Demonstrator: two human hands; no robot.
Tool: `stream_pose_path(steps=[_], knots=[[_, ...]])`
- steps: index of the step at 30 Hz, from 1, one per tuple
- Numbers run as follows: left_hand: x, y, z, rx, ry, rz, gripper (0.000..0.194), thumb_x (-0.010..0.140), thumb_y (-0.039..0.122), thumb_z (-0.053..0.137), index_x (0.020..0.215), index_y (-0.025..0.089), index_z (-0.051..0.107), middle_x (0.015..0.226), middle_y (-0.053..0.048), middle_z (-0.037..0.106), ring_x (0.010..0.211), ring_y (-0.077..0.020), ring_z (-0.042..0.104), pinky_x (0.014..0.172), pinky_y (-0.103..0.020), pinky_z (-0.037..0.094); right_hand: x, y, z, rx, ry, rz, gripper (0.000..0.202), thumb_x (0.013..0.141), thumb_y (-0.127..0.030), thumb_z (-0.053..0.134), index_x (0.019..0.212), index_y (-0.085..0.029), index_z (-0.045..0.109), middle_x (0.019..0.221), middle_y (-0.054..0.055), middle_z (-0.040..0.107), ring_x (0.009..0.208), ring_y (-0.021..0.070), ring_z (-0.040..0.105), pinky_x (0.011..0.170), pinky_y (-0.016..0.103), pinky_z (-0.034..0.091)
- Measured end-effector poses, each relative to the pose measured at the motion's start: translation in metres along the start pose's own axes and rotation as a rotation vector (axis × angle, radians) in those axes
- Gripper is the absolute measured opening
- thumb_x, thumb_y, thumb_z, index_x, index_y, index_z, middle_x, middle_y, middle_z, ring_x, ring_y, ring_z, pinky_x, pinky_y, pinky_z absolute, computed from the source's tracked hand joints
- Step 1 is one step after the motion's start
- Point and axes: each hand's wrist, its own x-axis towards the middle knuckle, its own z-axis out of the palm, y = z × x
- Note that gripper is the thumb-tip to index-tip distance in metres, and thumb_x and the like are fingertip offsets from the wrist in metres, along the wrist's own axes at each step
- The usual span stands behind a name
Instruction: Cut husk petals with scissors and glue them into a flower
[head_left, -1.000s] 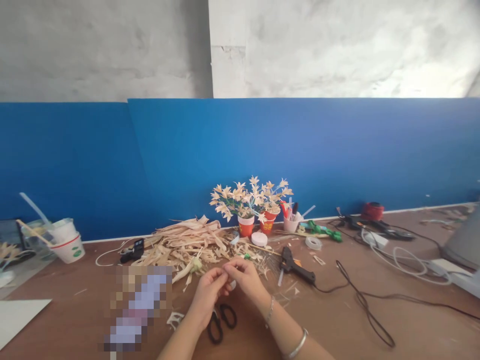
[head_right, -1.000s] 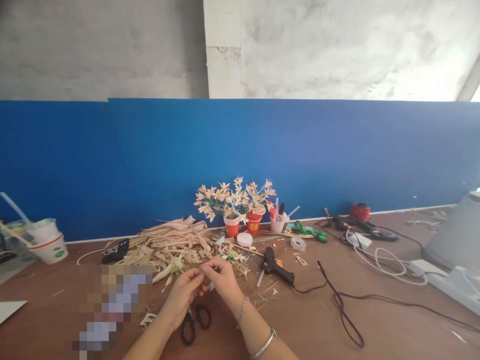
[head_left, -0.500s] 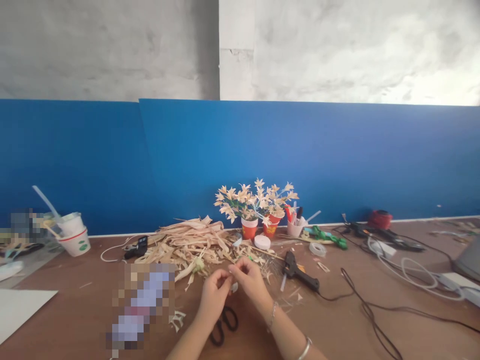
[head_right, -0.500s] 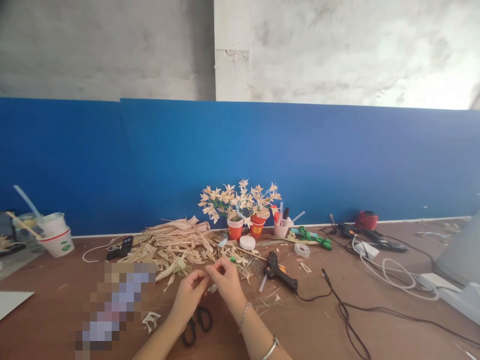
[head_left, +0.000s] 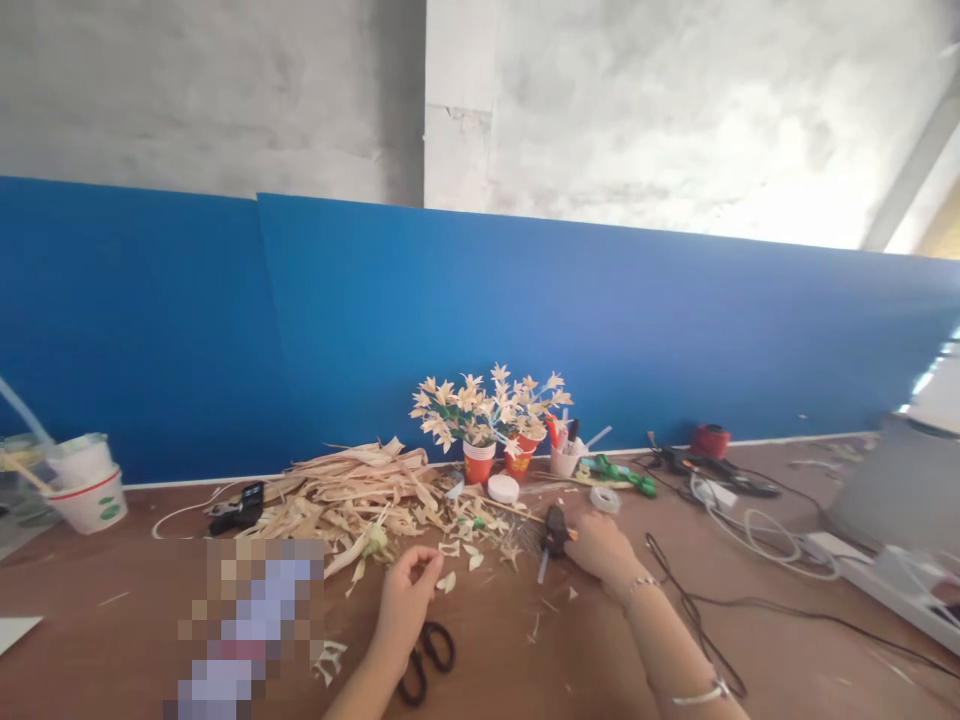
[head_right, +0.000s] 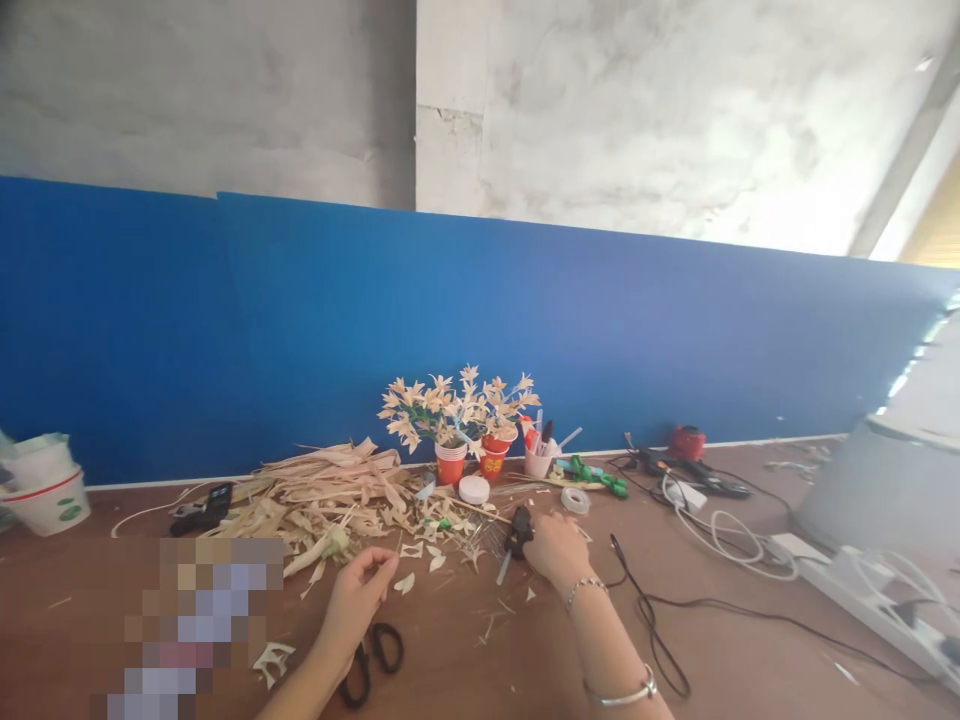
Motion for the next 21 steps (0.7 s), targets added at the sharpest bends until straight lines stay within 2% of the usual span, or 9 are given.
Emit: stream_pose_path(steps=[3,6,13,17,19,21], knots=[[-0.004,0.004,-0.001,0.026,0.006,0.009,0.04,0.06,0.056,0.064,0.067,0.017,0.062,0.044,0.005,0.044,0.044,-0.0114,0.042,0.045,-0.021,0.032,-0.011,0.005,0.015,-0.052,0.001,0.041,0.03,0.067,-0.01,0.052,0.095,-0.014,0.061,0.099,0.018,0.06,0.102,0.034,0.053,0.076,0.039,0.039],[-0.005,0.004,-0.003,0.05,0.0,0.018,0.044,0.06,0.059,0.063,0.068,0.016,0.062,0.045,0.005,0.045,0.045,-0.0115,0.042,0.044,-0.021,0.031,-0.013,0.005,0.025,-0.071,0.025,0.066,0.027,0.07,-0.01,0.049,0.096,-0.011,0.057,0.101,0.02,0.057,0.103,0.0337,0.052,0.078,0.04,0.038],[0.001,-0.005,-0.007,0.033,0.01,0.001,0.053,0.056,0.066,0.062,0.071,0.015,0.062,0.044,0.005,0.044,0.041,-0.0105,0.04,0.04,-0.02,0.027,-0.007,0.018,0.027,0.011,0.073,0.073,0.028,0.069,-0.017,0.053,0.097,-0.013,0.048,0.101,0.015,0.052,0.091,0.0241,0.056,0.068,0.028,0.039],[0.003,-0.007,-0.007,0.017,0.012,-0.001,0.051,0.057,0.065,0.062,0.07,0.016,0.061,0.044,0.006,0.043,0.041,-0.0098,0.039,0.04,-0.02,0.027,-0.008,0.019,0.024,0.298,0.177,0.071,0.024,0.068,-0.026,0.055,0.089,-0.017,0.049,0.086,0.007,0.055,0.079,0.0206,0.055,0.065,0.027,0.039],[0.003,-0.007,-0.006,0.007,0.012,0.004,0.048,0.059,0.063,0.062,0.07,0.016,0.061,0.046,0.006,0.043,0.042,-0.0095,0.038,0.041,-0.02,0.027,-0.011,0.011,0.022,0.491,0.206,0.029,0.018,0.07,-0.029,0.053,0.084,-0.018,0.05,0.073,0.002,0.055,0.069,0.0182,0.053,0.061,0.026,0.038],[0.003,-0.006,-0.006,0.001,0.023,0.018,0.046,0.06,0.061,0.063,0.069,0.016,0.061,0.047,0.005,0.045,0.043,-0.0098,0.039,0.043,-0.02,0.029,-0.015,-0.004,0.019,0.694,0.188,-0.074,0.016,0.073,-0.031,0.05,0.083,-0.019,0.052,0.066,-0.001,0.053,0.06,0.0159,0.05,0.057,0.025,0.037]])
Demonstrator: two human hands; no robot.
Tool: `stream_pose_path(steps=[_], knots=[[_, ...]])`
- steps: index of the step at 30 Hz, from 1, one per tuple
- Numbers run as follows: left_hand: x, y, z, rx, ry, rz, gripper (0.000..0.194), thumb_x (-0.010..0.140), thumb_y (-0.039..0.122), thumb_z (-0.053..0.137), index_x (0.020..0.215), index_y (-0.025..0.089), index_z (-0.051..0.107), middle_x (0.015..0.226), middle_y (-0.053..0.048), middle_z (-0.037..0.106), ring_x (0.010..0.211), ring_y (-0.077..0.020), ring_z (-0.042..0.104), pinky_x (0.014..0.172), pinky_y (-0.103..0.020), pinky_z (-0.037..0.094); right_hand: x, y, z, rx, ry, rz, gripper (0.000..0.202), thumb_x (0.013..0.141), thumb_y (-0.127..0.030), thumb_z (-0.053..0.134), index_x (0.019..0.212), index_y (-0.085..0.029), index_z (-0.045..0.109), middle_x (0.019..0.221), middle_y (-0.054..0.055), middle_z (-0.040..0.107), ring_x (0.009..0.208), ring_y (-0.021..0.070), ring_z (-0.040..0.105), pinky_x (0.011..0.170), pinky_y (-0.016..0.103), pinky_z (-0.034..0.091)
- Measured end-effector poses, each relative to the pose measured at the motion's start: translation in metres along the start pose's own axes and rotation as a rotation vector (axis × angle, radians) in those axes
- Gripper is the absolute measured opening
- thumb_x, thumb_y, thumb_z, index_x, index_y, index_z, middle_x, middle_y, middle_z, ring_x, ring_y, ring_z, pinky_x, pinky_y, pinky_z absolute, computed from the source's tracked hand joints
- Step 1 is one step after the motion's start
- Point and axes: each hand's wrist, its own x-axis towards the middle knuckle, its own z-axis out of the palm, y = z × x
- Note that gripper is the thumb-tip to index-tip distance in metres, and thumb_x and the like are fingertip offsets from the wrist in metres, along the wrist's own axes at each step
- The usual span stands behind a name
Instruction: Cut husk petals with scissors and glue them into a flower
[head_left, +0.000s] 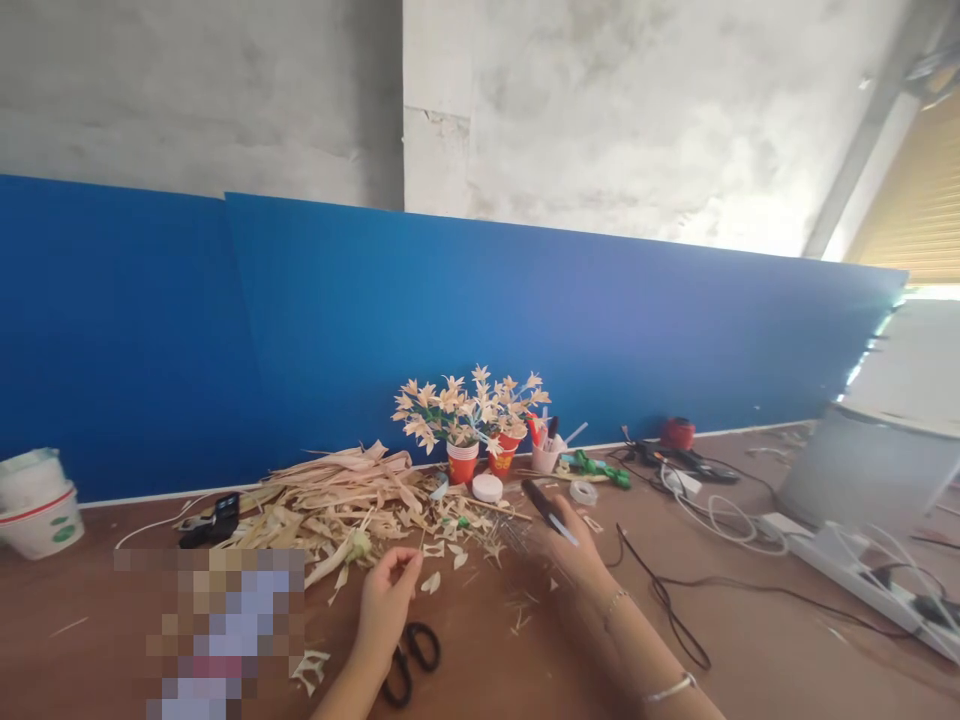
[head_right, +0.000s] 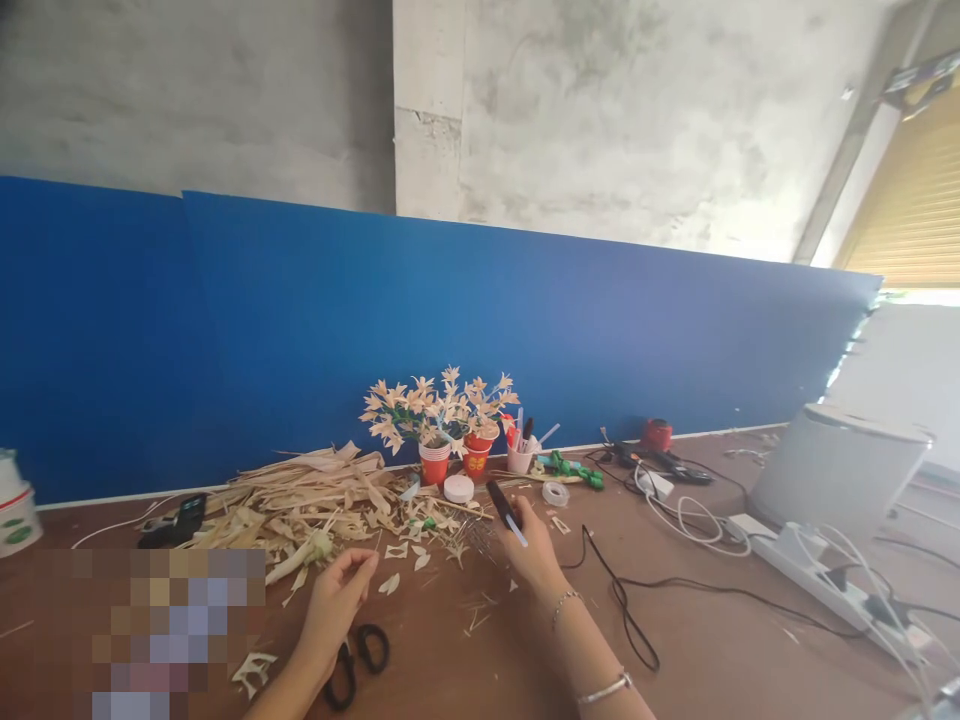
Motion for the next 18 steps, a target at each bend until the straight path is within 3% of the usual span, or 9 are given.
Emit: stream_pose_path(steps=[4,8,12,18], knots=[[0.001,0.0,0.001,0.022,0.07,0.03,0.043,0.061,0.058,0.063,0.068,0.016,0.062,0.052,0.002,0.052,0.05,-0.0138,0.047,0.047,-0.022,0.035,-0.011,-0.038,0.026,0.26,-0.122,-0.225,0.015,0.071,-0.025,0.052,0.083,-0.018,0.058,0.072,0.0,0.058,0.065,0.0162,0.05,0.061,0.026,0.038],[0.005,-0.004,-0.001,0.069,0.111,0.116,0.036,0.065,0.052,0.061,0.068,0.017,0.062,0.059,-0.002,0.059,0.058,-0.0175,0.053,0.055,-0.026,0.041,-0.026,-0.059,0.06,0.282,-0.237,-0.357,0.005,0.071,-0.022,0.054,0.069,-0.019,0.051,0.064,-0.002,0.05,0.059,0.0141,0.044,0.056,0.024,0.035],[0.008,-0.009,-0.003,0.169,0.145,0.184,0.028,0.07,0.045,0.058,0.066,0.018,0.062,0.061,-0.002,0.059,0.059,-0.0181,0.053,0.059,-0.027,0.041,-0.038,-0.053,0.082,0.236,-0.273,-0.453,0.008,0.072,-0.019,0.053,0.067,-0.02,0.047,0.064,-0.002,0.048,0.058,0.0136,0.044,0.054,0.023,0.034],[0.007,-0.013,0.0,0.187,0.16,0.162,0.024,0.071,0.041,0.058,0.064,0.019,0.062,0.063,-0.003,0.059,0.061,-0.0188,0.052,0.06,-0.027,0.041,-0.043,-0.039,0.085,0.172,-0.318,-0.588,0.013,0.063,-0.014,0.054,0.064,-0.021,0.043,0.068,-0.001,0.048,0.061,0.0146,0.047,0.053,0.022,0.034]])
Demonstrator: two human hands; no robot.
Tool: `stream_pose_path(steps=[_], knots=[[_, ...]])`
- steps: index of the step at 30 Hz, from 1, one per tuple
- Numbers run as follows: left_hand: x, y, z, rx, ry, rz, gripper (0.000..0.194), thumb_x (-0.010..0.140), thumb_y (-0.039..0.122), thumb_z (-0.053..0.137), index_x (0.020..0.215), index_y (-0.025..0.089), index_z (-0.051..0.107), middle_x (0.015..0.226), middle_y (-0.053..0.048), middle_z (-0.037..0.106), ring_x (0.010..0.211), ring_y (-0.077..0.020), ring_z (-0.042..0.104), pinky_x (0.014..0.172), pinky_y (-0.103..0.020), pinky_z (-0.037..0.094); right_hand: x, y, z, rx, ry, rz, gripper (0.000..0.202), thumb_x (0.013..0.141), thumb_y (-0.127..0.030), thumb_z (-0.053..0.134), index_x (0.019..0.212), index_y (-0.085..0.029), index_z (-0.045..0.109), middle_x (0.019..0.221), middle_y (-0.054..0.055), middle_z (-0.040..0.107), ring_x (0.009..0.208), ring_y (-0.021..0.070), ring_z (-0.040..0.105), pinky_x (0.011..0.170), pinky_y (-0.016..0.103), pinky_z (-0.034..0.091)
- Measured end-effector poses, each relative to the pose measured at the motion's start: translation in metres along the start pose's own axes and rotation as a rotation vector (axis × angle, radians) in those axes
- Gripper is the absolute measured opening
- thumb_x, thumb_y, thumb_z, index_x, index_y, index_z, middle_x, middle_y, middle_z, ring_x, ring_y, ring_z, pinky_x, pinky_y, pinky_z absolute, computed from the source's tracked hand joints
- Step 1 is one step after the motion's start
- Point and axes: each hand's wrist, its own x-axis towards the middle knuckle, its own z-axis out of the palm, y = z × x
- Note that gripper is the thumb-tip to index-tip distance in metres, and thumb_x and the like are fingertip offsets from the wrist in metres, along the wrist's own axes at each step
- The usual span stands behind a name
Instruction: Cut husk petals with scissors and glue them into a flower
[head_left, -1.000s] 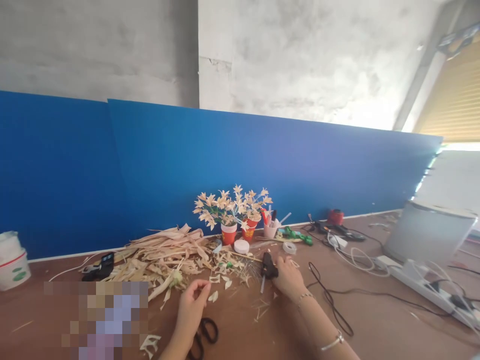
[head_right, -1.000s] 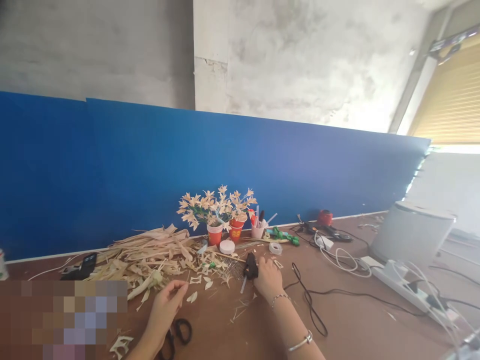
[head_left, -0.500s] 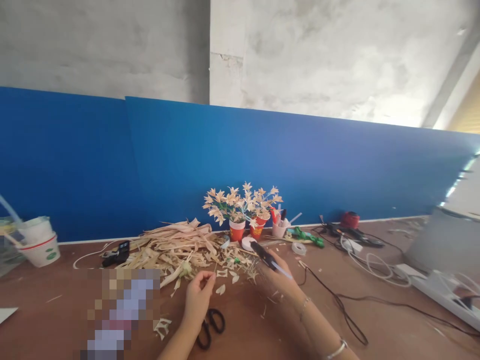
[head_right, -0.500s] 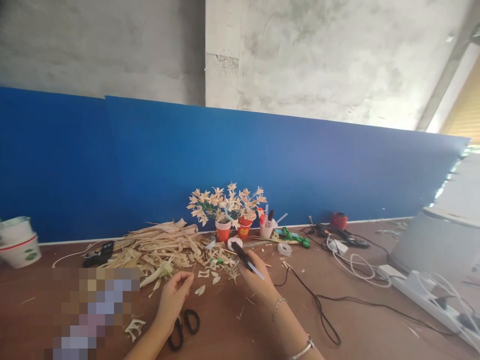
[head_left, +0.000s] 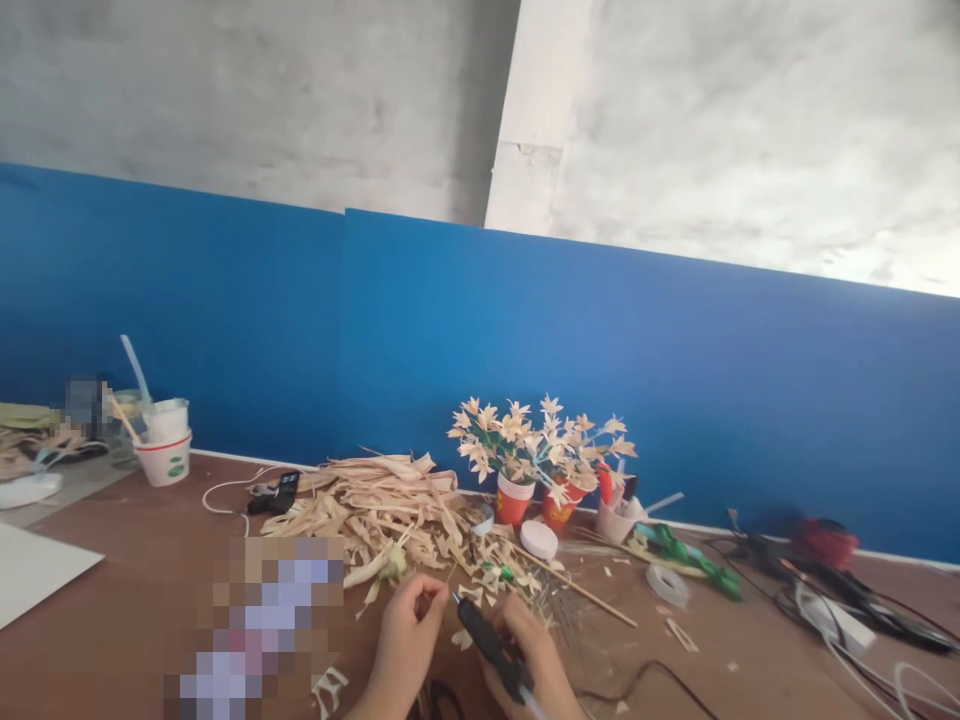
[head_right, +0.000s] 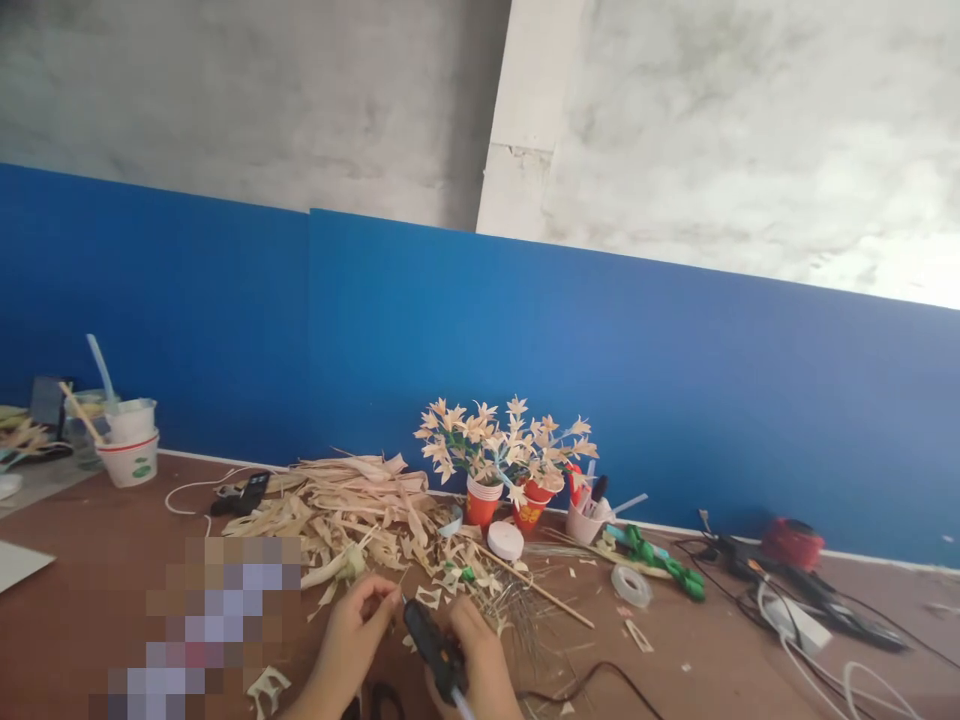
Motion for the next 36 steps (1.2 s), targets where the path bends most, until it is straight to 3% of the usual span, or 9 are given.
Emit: stream_pose_path(steps=[5,25,36], knots=[[-0.003,0.005,-0.001,0.004,-0.024,0.02,0.022,0.073,0.037,0.057,0.063,0.019,0.062,0.063,-0.003,0.058,0.06,-0.018,0.051,0.06,-0.026,0.04,0.001,-0.005,-0.001,-0.002,0.012,0.075,0.011,0.065,-0.015,0.051,0.064,-0.022,0.042,0.066,-0.001,0.048,0.059,0.0148,0.047,0.053,0.023,0.034],[-0.006,0.01,-0.003,0.093,-0.04,0.081,0.015,0.076,0.027,0.053,0.067,0.018,0.062,0.067,-0.001,0.058,0.06,-0.0159,0.05,0.06,-0.024,0.039,0.002,0.0,0.004,-0.053,0.042,0.066,0.018,0.059,-0.01,0.049,0.061,-0.021,0.035,0.062,-0.003,0.044,0.056,0.012,0.043,0.051,0.02,0.029],[-0.008,0.01,-0.003,0.142,-0.044,0.108,0.017,0.078,0.027,0.05,0.067,0.018,0.06,0.066,-0.001,0.056,0.059,-0.0151,0.05,0.059,-0.024,0.039,0.001,0.0,0.001,-0.094,-0.014,0.058,0.017,0.06,-0.009,0.046,0.064,-0.021,0.035,0.064,-0.003,0.045,0.058,0.0123,0.044,0.052,0.02,0.031]])
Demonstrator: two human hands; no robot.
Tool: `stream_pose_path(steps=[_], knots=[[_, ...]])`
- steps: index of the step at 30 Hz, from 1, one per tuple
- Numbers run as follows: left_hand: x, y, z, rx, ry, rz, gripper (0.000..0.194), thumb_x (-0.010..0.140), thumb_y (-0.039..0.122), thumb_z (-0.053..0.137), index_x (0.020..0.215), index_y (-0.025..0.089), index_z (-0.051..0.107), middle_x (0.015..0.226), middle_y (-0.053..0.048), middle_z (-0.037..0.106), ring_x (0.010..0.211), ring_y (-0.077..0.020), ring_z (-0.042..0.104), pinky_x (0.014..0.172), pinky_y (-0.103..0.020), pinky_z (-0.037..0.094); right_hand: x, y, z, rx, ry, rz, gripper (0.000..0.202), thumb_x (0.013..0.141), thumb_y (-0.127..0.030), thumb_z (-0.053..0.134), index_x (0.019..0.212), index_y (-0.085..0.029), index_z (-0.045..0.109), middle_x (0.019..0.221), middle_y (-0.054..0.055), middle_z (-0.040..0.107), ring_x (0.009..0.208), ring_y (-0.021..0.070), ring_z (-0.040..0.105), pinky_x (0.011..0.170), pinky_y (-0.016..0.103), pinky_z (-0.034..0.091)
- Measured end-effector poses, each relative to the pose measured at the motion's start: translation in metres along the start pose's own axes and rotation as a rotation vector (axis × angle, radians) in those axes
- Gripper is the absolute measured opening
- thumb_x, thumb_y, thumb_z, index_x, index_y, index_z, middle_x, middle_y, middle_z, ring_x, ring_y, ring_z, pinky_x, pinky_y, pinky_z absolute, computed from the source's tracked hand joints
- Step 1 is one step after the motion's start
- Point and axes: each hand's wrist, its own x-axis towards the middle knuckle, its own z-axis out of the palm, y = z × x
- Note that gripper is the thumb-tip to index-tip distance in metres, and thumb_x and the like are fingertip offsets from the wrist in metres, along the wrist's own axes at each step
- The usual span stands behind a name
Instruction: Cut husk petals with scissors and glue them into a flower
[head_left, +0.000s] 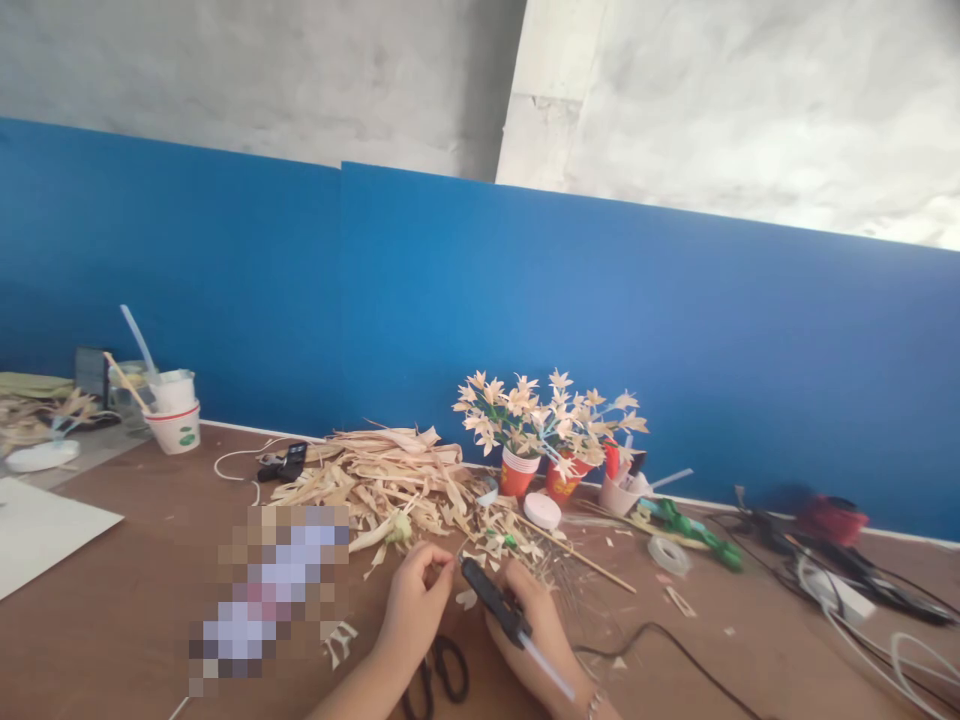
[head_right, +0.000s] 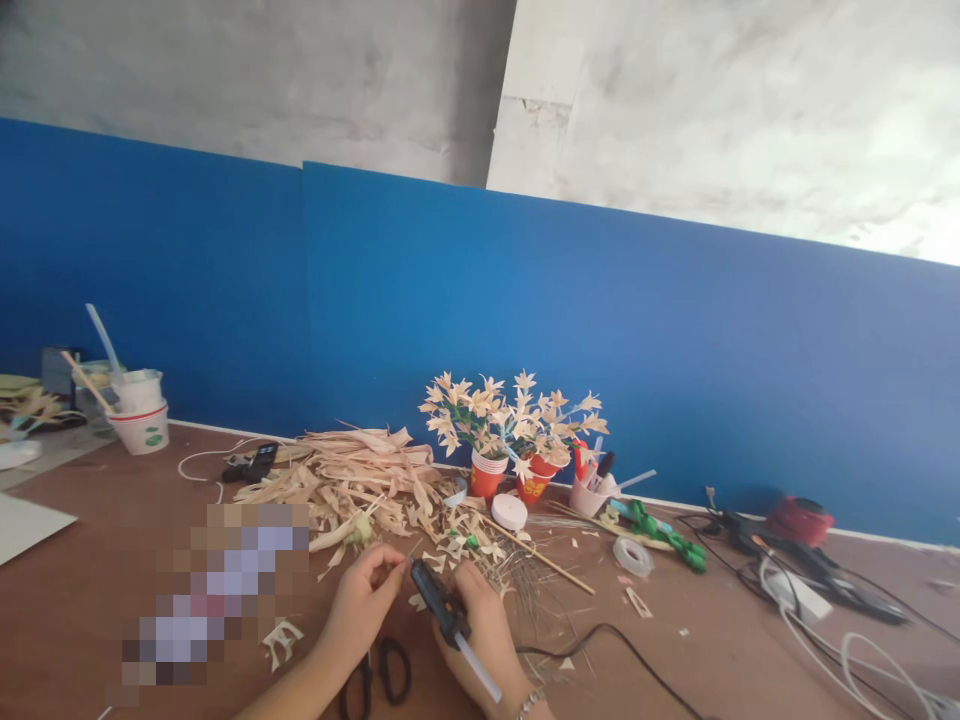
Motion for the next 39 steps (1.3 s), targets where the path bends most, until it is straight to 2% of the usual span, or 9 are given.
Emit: stream_pose_path(steps=[4,13,26,30,39], knots=[[0.0006,-0.0006,0.0004,-0.001,-0.002,-0.001,0.018,0.078,0.027,0.049,0.068,0.018,0.06,0.067,-0.001,0.057,0.061,-0.0155,0.051,0.06,-0.025,0.04,-0.0002,0.0018,0.0017,-0.005,0.025,-0.025,0.016,0.059,-0.009,0.046,0.064,-0.021,0.036,0.063,-0.003,0.044,0.057,0.0119,0.043,0.051,0.02,0.029],[0.001,-0.0011,-0.0001,-0.002,0.014,0.013,0.017,0.077,0.027,0.05,0.068,0.018,0.061,0.068,-0.001,0.058,0.06,-0.0154,0.051,0.06,-0.025,0.041,0.0004,0.0004,-0.0028,-0.022,-0.016,-0.046,0.016,0.061,-0.009,0.047,0.065,-0.021,0.036,0.064,-0.003,0.045,0.058,0.0117,0.044,0.052,0.019,0.031],[0.0013,0.0036,-0.0021,-0.018,0.001,0.028,0.018,0.078,0.028,0.05,0.068,0.018,0.06,0.07,-0.002,0.059,0.063,-0.0166,0.053,0.061,-0.026,0.041,0.0,-0.0012,-0.0034,-0.016,0.0,-0.006,0.017,0.062,-0.01,0.048,0.065,-0.021,0.036,0.063,-0.003,0.045,0.058,0.0116,0.044,0.052,0.019,0.031],[0.0015,0.0045,-0.0023,-0.034,-0.006,0.024,0.02,0.079,0.03,0.049,0.067,0.018,0.06,0.069,-0.003,0.058,0.066,-0.0175,0.054,0.064,-0.027,0.042,0.0002,-0.0004,-0.0035,0.003,-0.024,-0.006,0.016,0.062,-0.008,0.048,0.066,-0.02,0.038,0.064,-0.003,0.046,0.058,0.0116,0.045,0.053,0.019,0.032],[0.0013,0.0046,-0.0032,-0.056,-0.022,0.025,0.026,0.082,0.034,0.045,0.068,0.018,0.06,0.071,-0.004,0.06,0.07,-0.0186,0.055,0.068,-0.028,0.043,-0.0007,-0.0029,-0.0035,0.04,0.014,-0.016,0.016,0.062,-0.008,0.05,0.067,-0.02,0.039,0.063,-0.004,0.046,0.058,0.0111,0.045,0.052,0.019,0.033]])
